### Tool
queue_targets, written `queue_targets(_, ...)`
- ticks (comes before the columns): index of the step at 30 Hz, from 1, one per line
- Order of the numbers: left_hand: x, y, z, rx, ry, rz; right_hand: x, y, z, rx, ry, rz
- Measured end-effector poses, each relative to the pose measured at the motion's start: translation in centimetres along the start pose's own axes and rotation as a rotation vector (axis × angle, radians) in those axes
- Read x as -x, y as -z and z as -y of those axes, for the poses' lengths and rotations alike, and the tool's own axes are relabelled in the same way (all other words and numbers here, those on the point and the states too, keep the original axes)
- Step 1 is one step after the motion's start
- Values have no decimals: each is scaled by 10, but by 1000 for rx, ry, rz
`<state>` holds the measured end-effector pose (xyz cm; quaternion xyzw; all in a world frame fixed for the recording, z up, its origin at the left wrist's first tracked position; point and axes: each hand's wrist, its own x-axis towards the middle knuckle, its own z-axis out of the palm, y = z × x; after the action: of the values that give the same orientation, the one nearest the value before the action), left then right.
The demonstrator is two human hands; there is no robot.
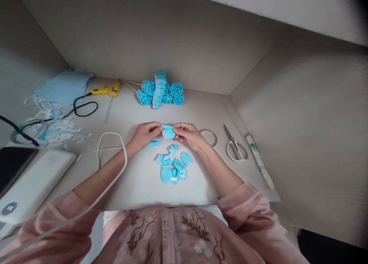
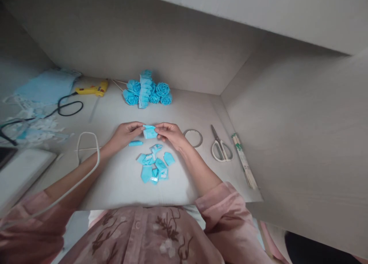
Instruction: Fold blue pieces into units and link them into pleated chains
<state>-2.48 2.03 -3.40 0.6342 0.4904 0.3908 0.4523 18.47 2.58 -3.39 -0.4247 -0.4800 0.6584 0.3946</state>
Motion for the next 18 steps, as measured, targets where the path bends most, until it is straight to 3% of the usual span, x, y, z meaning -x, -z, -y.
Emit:
queue_targets(7,2,1,-9,173,104,-176,4,-6,5,7,92,62)
queue_targets(18,8,-7,-16,264,154,-168,4,-13,1,79,248,-32)
